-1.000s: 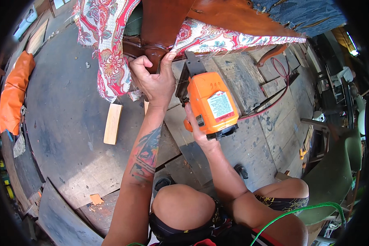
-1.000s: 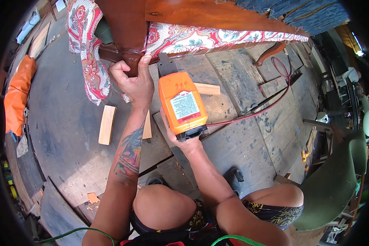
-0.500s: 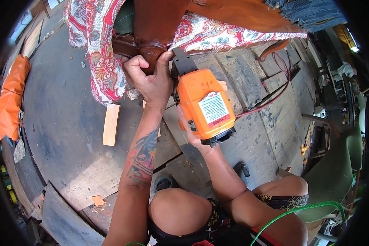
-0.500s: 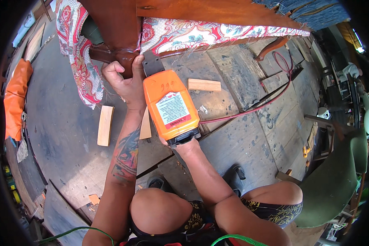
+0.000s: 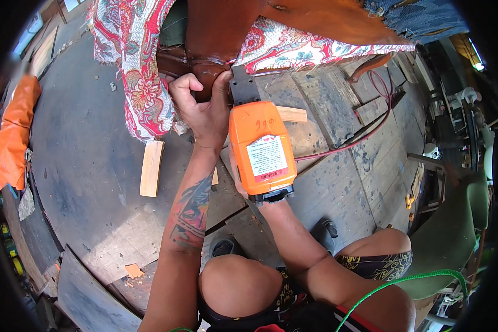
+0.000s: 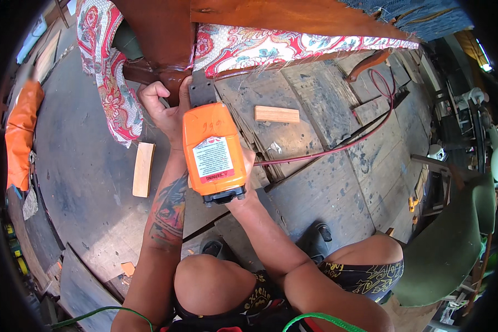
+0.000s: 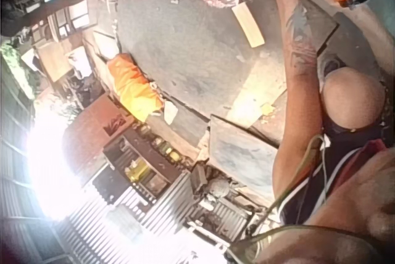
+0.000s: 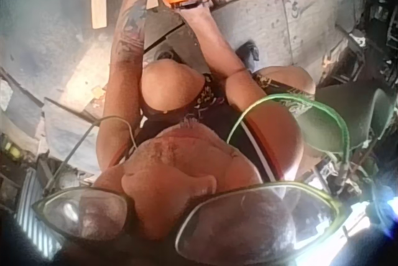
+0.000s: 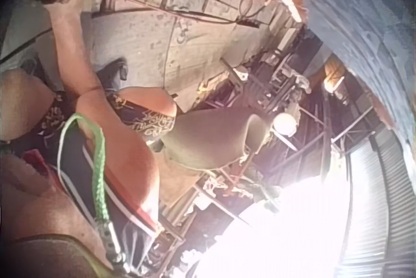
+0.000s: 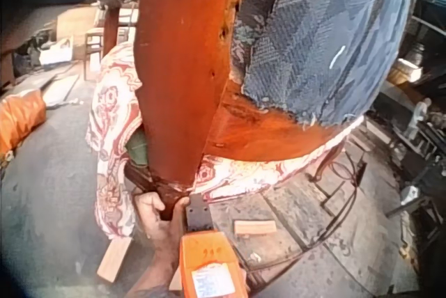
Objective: Secure new fabric to a wooden chair frame using a pneumatic staple gun.
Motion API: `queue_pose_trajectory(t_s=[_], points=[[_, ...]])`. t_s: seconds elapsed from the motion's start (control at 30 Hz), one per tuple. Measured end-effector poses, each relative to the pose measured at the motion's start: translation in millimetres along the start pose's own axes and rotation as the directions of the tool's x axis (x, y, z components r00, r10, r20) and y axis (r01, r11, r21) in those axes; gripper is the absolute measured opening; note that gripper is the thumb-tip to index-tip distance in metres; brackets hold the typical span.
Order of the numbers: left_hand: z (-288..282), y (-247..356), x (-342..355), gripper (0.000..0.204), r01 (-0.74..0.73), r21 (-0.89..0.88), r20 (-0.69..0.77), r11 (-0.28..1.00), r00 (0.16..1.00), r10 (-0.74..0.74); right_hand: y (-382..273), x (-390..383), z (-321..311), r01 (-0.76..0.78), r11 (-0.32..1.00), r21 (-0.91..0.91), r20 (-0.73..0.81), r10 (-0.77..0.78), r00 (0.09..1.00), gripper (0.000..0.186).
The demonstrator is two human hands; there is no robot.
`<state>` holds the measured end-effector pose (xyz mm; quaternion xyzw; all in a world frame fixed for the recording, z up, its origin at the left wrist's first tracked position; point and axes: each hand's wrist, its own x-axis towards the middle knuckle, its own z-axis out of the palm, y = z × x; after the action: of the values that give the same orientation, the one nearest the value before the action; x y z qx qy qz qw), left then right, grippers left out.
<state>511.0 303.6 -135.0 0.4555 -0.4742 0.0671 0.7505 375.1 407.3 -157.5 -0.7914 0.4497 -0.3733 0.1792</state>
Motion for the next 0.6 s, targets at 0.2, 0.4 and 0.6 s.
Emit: queue_pose_trajectory(t_s=[0.2, 0.4, 0.6], points=[[-2, 0, 1, 0.048, 0.013, -0.015, 0.01, 1.0, 1.0, -0.013, -6, 15, 7, 0.009, 1.0, -0.007, -0.081, -0.01, 0.997, 0.038], [0, 4, 1, 0.05, 0.055, 0.002, 0.011, 0.998, 0.998, -0.055, 13, 10, 4, 0.201, 0.979, -0.029, -0.287, -0.201, 0.937, 0.031], [-1, 5, -2, 0.05, 0.075, 0.008, -0.011, 0.997, 0.997, -0.075, 33, -47, -3, 0.111, 0.984, -0.139, -0.187, -0.136, 0.973, 0.026]])
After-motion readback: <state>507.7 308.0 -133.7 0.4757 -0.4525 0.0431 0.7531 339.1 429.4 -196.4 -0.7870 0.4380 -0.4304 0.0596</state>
